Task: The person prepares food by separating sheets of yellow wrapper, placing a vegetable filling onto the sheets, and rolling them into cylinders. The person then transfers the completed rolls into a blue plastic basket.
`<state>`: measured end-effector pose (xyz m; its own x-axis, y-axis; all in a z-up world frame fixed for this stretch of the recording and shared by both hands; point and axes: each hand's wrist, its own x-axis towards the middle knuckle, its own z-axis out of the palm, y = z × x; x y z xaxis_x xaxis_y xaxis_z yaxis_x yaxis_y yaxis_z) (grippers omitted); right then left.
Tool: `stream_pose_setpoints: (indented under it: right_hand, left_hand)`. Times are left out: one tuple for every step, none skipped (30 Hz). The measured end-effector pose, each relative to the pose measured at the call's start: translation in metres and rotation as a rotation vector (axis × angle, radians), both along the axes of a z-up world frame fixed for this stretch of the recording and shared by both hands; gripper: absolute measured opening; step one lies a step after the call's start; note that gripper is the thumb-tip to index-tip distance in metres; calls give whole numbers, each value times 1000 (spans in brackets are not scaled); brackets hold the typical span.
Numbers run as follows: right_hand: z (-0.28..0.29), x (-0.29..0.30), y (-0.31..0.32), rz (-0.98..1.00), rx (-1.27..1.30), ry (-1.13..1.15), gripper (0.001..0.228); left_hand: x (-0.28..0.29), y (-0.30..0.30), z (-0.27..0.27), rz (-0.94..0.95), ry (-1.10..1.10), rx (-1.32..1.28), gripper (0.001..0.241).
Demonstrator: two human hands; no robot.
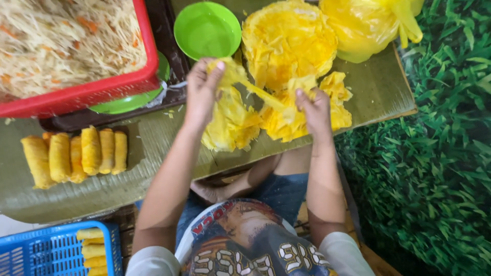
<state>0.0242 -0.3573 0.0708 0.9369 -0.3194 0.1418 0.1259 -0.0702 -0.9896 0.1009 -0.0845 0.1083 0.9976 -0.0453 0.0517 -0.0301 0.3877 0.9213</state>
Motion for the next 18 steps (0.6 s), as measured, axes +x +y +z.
stream_pose_setpoints:
  right_hand:
    - [-11, 5, -13, -51, -63, -11, 36]
    - [-22, 10, -26, -100, -127, -22, 35]
    - [-16, 13, -29, -99, -127, -14, 35]
    - [-10, 15, -32, -187, -227, 43, 32]
    - [-4, 18, -36, -275, -331, 99, 53]
    - [-3, 16, -41, -273, -333, 105, 53]
    - [-2, 16, -45, -243, -651, 123, 65]
    - [-1, 15, -48, -205, -967, 140, 77]
    - [-4, 13, -37, -198, -967, 142, 77]
    - [-8, 12, -26, -242, -1095, -32, 76]
    - [-12, 9, -16, -286, -1216, -210, 77]
    - [-23, 4, -2, -282, -1213, -207, 77]
    - [-35, -2, 12, -83, -1189, -292, 37]
    - [-47, -9, 26, 115, -1154, -375, 6]
    - [-53, -15, 32, 116, -1156, -370, 6]
    - [-58, -20, 38, 160, -1261, -311, 19]
    - [-62, -24, 44, 201, -1367, -253, 40]
    - [-65, -25, 40, 196, -1371, -250, 40]
  left_hand:
    - [2, 3, -2, 33, -22, -8, 14]
    - [4, 6, -5, 66, -43, -16, 13]
    - [2, 12, 1, 67, -35, -15, 13]
    - [1, 19, 6, 79, -23, -29, 15]
    - [0, 24, 12, 92, -13, -46, 17]
    - [-6, 29, 10, 92, -6, -48, 17]
    - [-13, 36, 8, 8, -179, 169, 3]
    - [-19, 42, 6, -78, -349, 386, 15]
    - [-34, 40, 7, -75, -344, 388, 15]
    - [-48, 37, 7, -206, -327, 786, 4]
    - [-62, 34, 8, -342, -298, 1183, 8]
    - [-72, 39, -1, -344, -292, 1185, 8]
    - [-82, 43, -12, -427, -282, 1265, 14]
    - [-93, 47, -22, -512, -272, 1343, 25]
    - [-98, 42, -37, -516, -271, 1340, 25]
    - [-103, 38, -51, -432, -349, 1369, 29]
    - [-105, 33, -64, -345, -433, 1394, 32]
    - [-107, 27, -64, -347, -438, 1390, 32]
